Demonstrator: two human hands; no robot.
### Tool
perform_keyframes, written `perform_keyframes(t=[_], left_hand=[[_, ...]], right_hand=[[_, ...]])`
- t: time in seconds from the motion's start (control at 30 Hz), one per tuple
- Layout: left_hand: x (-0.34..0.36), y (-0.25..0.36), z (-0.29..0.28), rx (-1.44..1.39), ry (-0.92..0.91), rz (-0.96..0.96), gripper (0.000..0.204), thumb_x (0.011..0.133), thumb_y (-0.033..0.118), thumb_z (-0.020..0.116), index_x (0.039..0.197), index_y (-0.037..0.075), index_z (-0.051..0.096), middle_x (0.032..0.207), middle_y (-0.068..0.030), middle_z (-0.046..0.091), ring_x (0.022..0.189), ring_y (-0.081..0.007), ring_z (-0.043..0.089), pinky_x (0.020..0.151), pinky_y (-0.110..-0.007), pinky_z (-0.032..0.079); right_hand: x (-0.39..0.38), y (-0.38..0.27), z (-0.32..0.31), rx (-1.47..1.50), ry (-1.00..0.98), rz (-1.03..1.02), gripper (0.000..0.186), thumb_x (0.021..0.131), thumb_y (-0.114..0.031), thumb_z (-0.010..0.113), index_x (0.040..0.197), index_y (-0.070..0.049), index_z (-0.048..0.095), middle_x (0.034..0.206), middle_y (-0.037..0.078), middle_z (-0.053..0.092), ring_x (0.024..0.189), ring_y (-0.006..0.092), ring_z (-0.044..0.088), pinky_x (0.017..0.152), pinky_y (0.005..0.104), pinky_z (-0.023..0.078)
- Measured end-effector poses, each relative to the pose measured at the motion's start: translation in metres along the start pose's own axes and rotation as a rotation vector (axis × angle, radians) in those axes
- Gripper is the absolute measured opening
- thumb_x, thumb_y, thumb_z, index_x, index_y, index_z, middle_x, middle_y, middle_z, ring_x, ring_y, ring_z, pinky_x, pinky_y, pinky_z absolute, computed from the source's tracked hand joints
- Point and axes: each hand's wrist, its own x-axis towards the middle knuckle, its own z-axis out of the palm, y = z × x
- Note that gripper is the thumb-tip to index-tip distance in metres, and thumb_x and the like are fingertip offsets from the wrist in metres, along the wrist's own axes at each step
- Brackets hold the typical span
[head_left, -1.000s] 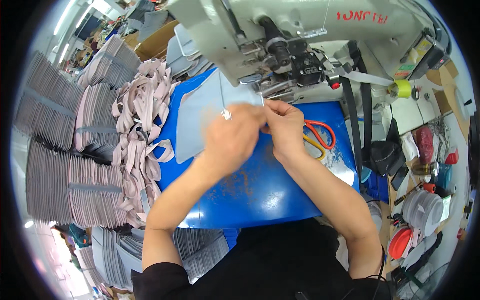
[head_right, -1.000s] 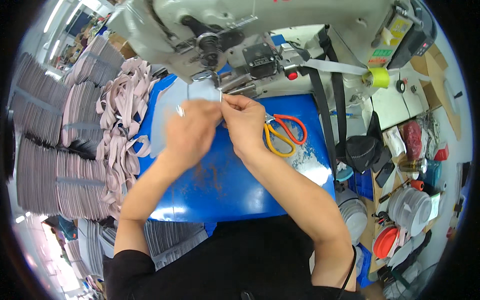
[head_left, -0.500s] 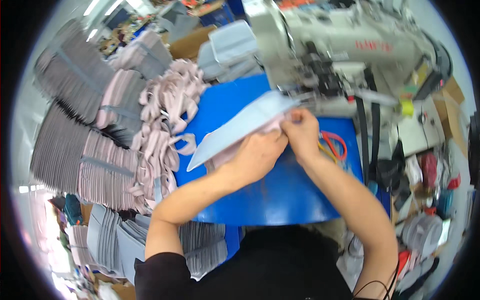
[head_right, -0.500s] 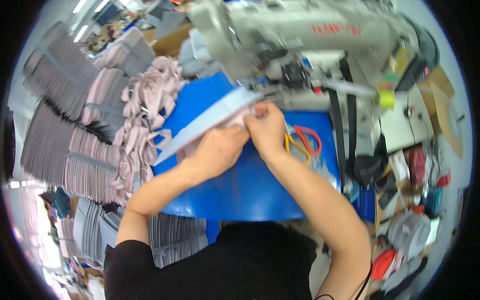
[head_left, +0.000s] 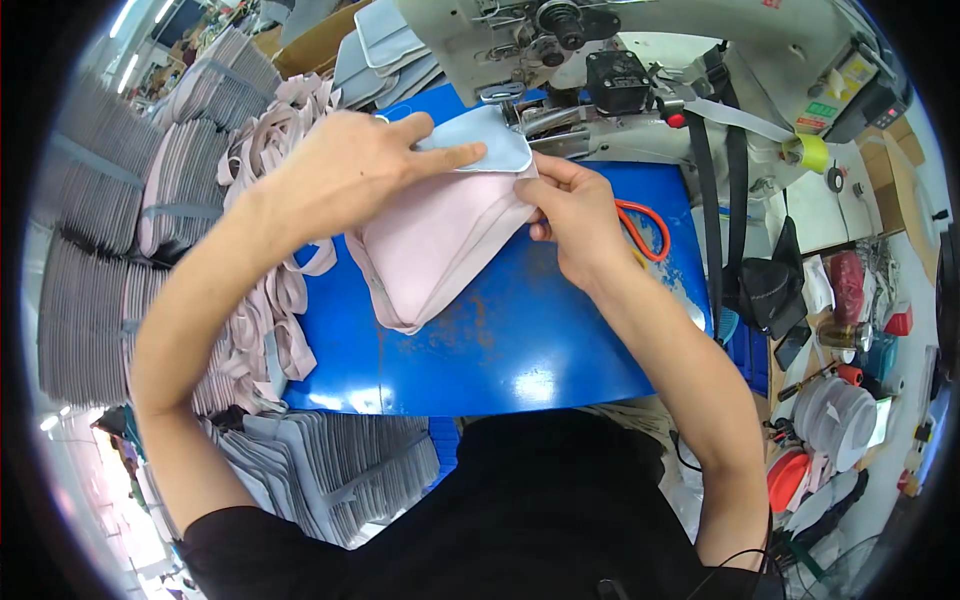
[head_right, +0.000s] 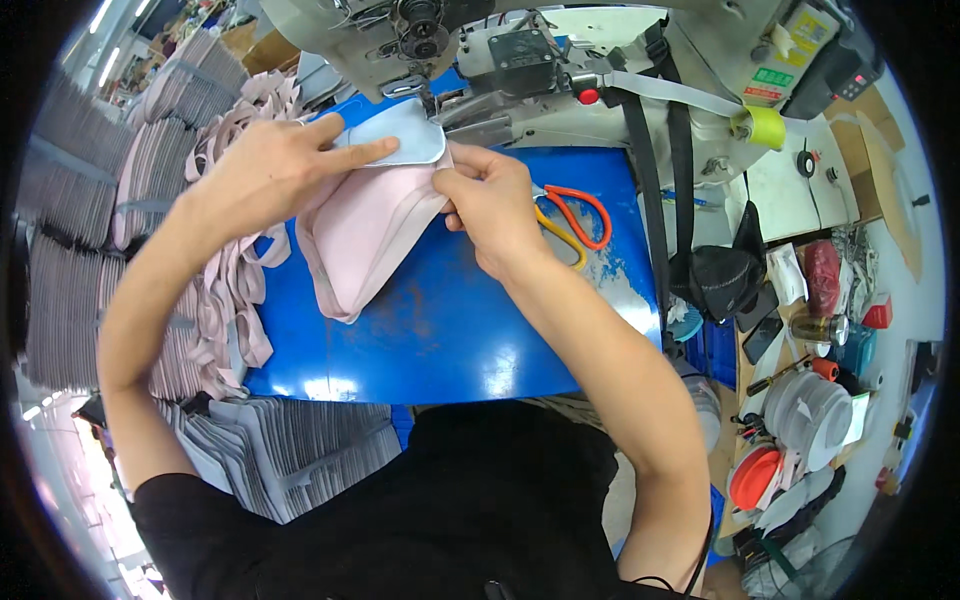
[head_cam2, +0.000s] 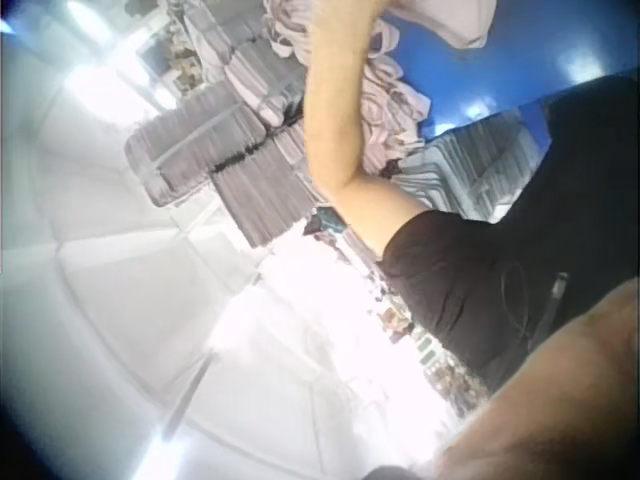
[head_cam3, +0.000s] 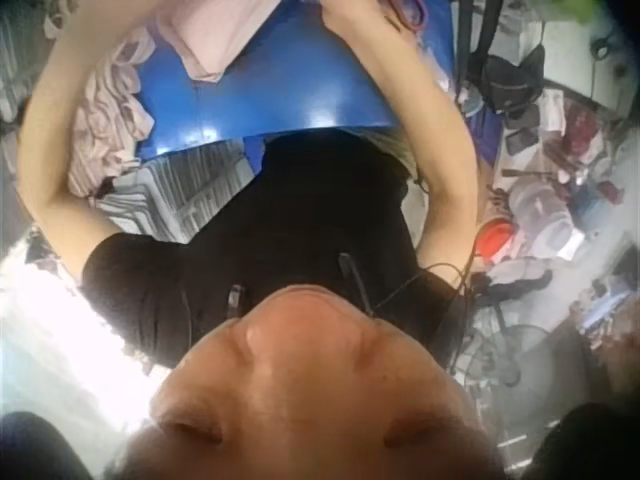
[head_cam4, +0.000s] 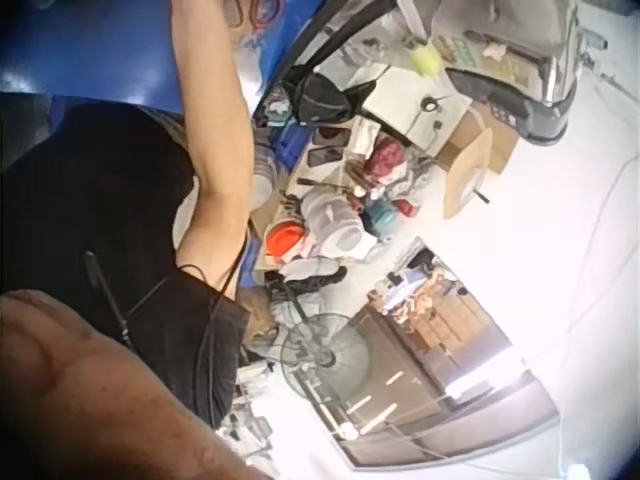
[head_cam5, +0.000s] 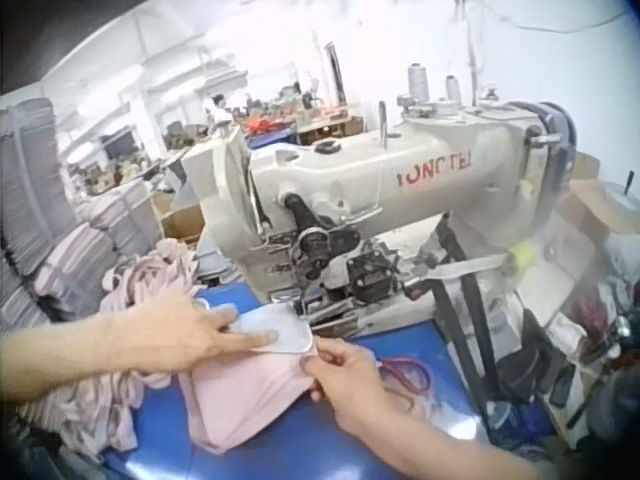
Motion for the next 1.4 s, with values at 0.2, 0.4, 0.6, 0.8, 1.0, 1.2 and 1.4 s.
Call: perform_keyframes(t=[0.2, 0.4, 0.6, 0.8, 1.0, 1.2, 1.4], left_hand=[[0.010, -0.001, -0.022, 0.095, -0.074, 0.074, 0.065, 0.087, 0.010, 0.063, 0.150, 0.024, 0.058, 0.099, -0.0090, 0.061, 0.065, -0.0236, 0.068, 0.060, -0.036, 0.057], [0.018, 0.004, -0.024, 0.136, -0.064, 0.030, 0.058, 0.088, 0.014, 0.063, 0.146, 0.016, 0.061, 0.099, -0.0096, 0.061, 0.066, -0.0202, 0.068, 0.060, -0.033, 0.056], [0.026, 0.032, -0.022, 0.050, -0.080, -0.135, 0.055, 0.085, 0.015, 0.068, 0.140, 0.007, 0.063, 0.096, -0.0102, 0.061, 0.066, -0.0236, 0.069, 0.058, -0.034, 0.056], [0.040, 0.071, -0.012, -0.001, -0.058, -0.325, 0.050, 0.083, 0.012, 0.069, 0.131, -0.004, 0.063, 0.090, -0.0123, 0.065, 0.065, -0.0262, 0.071, 0.053, -0.035, 0.056], [0.051, 0.097, -0.008, -0.028, -0.048, -0.449, 0.051, 0.083, 0.009, 0.068, 0.131, -0.008, 0.062, 0.090, -0.0120, 0.067, 0.067, -0.0249, 0.073, 0.056, -0.033, 0.057], [0.070, 0.114, -0.002, -0.132, -0.009, -0.551, 0.048, 0.081, 0.008, 0.068, 0.125, -0.010, 0.062, 0.089, -0.0139, 0.067, 0.069, -0.0259, 0.073, 0.058, -0.036, 0.058], [0.082, 0.114, 0.014, -0.484, 0.156, -0.661, 0.044, 0.083, 0.009, 0.066, 0.123, -0.008, 0.061, 0.100, -0.0206, 0.070, 0.080, -0.0399, 0.073, 0.070, -0.046, 0.058]], right_hand=[[-0.001, -0.002, 0.001, 0.040, -0.002, 0.026, 0.035, 0.087, -0.002, 0.070, 0.121, 0.004, 0.074, 0.085, 0.001, 0.068, 0.066, 0.0065, 0.057, 0.052, 0.0220, 0.045], [0.012, 0.004, 0.004, 0.155, 0.033, 0.020, 0.026, 0.091, -0.006, 0.077, 0.115, 0.004, 0.075, 0.080, 0.000, 0.068, 0.062, 0.0061, 0.057, 0.052, 0.0216, 0.046], [0.017, 0.011, 0.004, 0.200, 0.046, -0.009, 0.022, 0.094, -0.007, 0.077, 0.113, 0.005, 0.075, 0.081, 0.001, 0.070, 0.063, 0.0062, 0.059, 0.052, 0.0231, 0.048], [0.016, 0.014, 0.009, 0.251, 0.072, -0.040, 0.025, 0.095, -0.006, 0.075, 0.119, 0.003, 0.075, 0.087, 0.001, 0.071, 0.065, 0.0052, 0.059, 0.056, 0.0238, 0.049], [0.017, 0.030, -0.005, 0.177, -0.024, -0.192, 0.034, 0.095, -0.005, 0.075, 0.127, 0.003, 0.072, 0.098, 0.002, 0.072, 0.080, 0.0067, 0.063, 0.071, 0.0227, 0.052], [0.007, 0.023, -0.003, 0.211, -0.042, -0.160, 0.035, 0.095, -0.004, 0.073, 0.129, 0.003, 0.071, 0.101, 0.004, 0.072, 0.087, 0.0067, 0.063, 0.077, 0.0227, 0.054], [-0.014, 0.033, -0.032, -0.033, -0.133, -0.129, 0.043, 0.093, -0.005, 0.074, 0.135, 0.000, 0.067, 0.111, 0.009, 0.072, 0.093, 0.0121, 0.067, 0.083, 0.0238, 0.056]])
